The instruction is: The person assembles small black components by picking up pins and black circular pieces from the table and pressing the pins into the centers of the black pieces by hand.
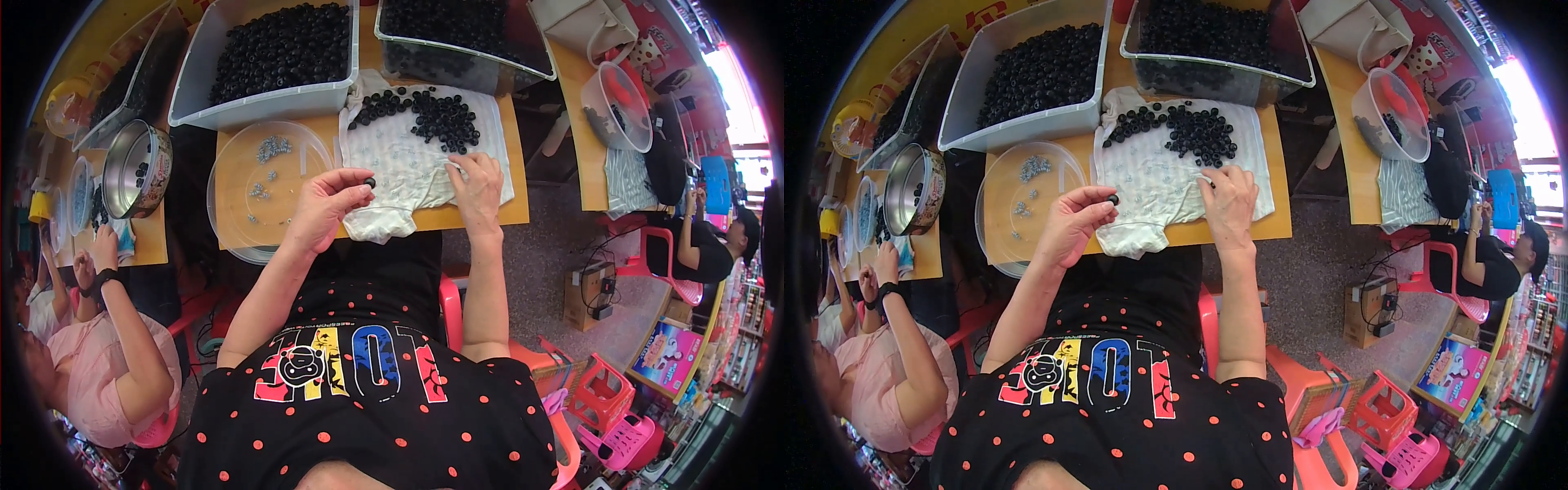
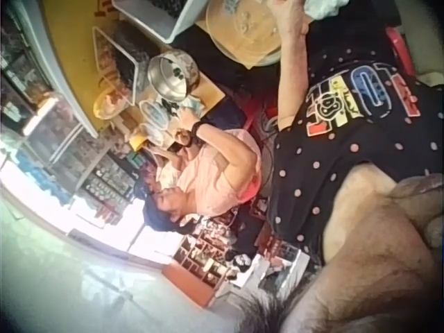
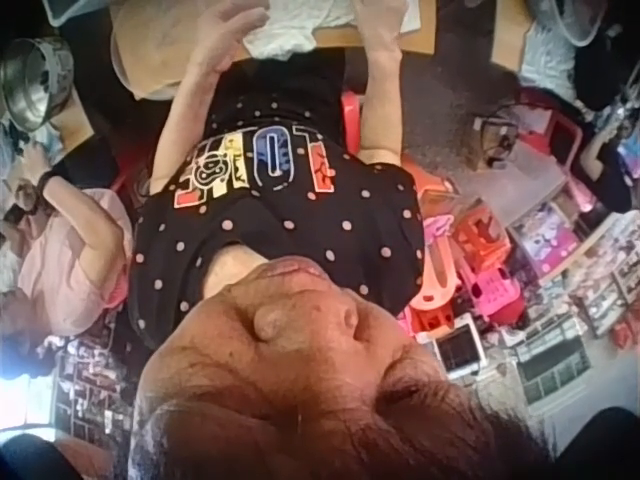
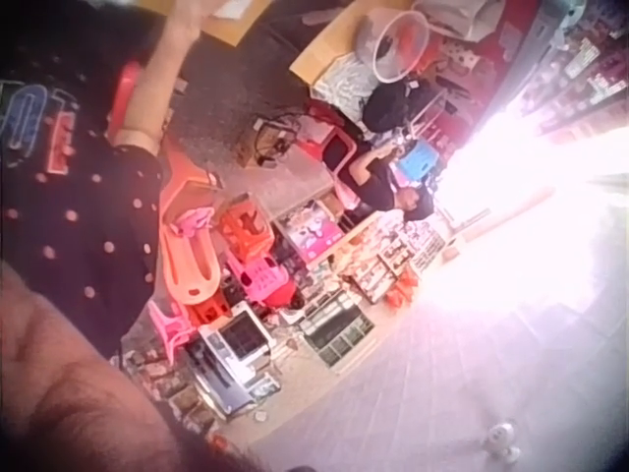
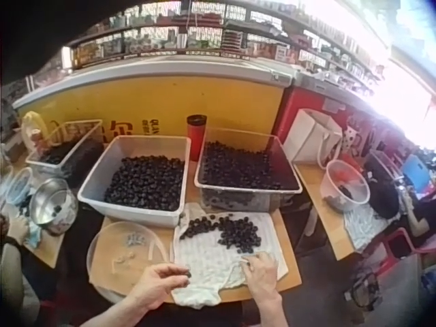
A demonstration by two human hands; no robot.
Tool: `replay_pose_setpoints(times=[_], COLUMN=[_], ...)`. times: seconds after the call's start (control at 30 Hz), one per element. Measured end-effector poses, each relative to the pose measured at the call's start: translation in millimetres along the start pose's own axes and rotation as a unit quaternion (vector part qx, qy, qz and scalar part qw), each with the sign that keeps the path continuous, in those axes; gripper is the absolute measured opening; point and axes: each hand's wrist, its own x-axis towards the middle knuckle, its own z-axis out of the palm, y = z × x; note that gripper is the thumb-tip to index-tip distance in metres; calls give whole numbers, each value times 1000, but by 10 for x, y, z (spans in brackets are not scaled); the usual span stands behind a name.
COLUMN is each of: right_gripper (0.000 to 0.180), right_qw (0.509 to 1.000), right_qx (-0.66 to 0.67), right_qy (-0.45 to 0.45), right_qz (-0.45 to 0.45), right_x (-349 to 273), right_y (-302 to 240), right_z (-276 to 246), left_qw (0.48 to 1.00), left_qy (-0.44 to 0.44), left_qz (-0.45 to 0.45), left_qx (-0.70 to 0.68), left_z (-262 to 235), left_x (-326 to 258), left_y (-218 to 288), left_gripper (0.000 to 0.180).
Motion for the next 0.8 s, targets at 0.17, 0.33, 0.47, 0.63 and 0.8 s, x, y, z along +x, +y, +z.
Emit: replay_pose_setpoints(times=[0.17,0.33,0.47,0.63,0.8], right_gripper=[13,11,11,11,12], right_qw=[999,993,909,924,937], right_qx=[-22,116,388,358,321], right_qy=[-16,-2,-86,-109,-115], right_qz=[-23,11,126,80,70], right_x=[22,12,-126,-188,-201], right_y=[22,-274,-654,-871,-887], right_z=[182,-6,-170,-204,-216], left_qw=[999,997,996,997,999], left_qy=[-16,-5,0,-16,-29], left_qz=[-31,-58,-57,-39,-29], left_qx=[-29,-58,-65,-64,-22], left_z=[75,102,109,146,96], left_x=[-3,9,23,-6,-30], left_y=[-52,-68,-96,-85,-106], left_gripper=[21,21,20,18,18])
